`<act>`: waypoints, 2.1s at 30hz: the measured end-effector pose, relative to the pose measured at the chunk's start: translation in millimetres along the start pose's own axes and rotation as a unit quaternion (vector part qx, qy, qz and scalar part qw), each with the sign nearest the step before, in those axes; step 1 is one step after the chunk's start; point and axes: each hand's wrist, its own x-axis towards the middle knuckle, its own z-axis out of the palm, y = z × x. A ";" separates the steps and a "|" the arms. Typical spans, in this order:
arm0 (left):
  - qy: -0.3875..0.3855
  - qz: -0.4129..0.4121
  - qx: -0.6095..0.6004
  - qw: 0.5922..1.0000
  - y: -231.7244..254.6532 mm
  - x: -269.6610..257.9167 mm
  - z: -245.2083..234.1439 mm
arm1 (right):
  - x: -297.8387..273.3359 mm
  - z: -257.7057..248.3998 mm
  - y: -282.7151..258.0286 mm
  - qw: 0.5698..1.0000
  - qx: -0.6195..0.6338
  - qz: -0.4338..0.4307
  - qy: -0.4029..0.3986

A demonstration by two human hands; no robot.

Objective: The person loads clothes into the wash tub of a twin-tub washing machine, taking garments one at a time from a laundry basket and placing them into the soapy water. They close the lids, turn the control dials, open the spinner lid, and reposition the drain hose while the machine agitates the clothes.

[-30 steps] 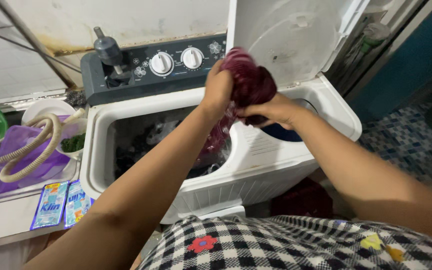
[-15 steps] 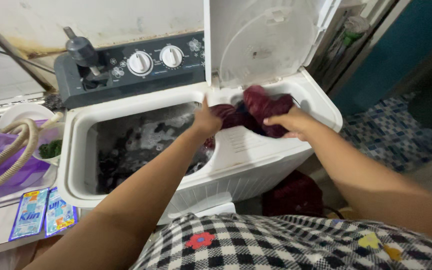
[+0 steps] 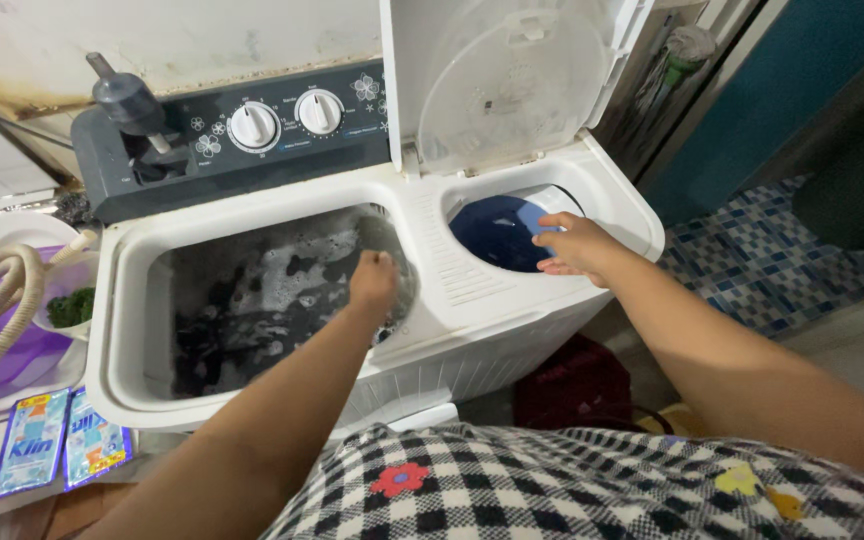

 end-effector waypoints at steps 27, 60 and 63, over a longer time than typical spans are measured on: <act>0.190 0.210 0.282 0.917 -40.5 -110.5 -319.4 | 76.6 278.0 -46.3 0.827 -0.411 -0.322 -0.208; -0.163 -0.007 0.243 0.956 -55.0 -67.5 -210.9 | -7.1 270.7 -135.8 0.935 -0.023 -0.353 0.000; -0.104 0.016 0.155 0.982 -50.0 -56.7 -190.8 | -23.3 235.6 -162.8 0.950 0.038 -0.309 0.021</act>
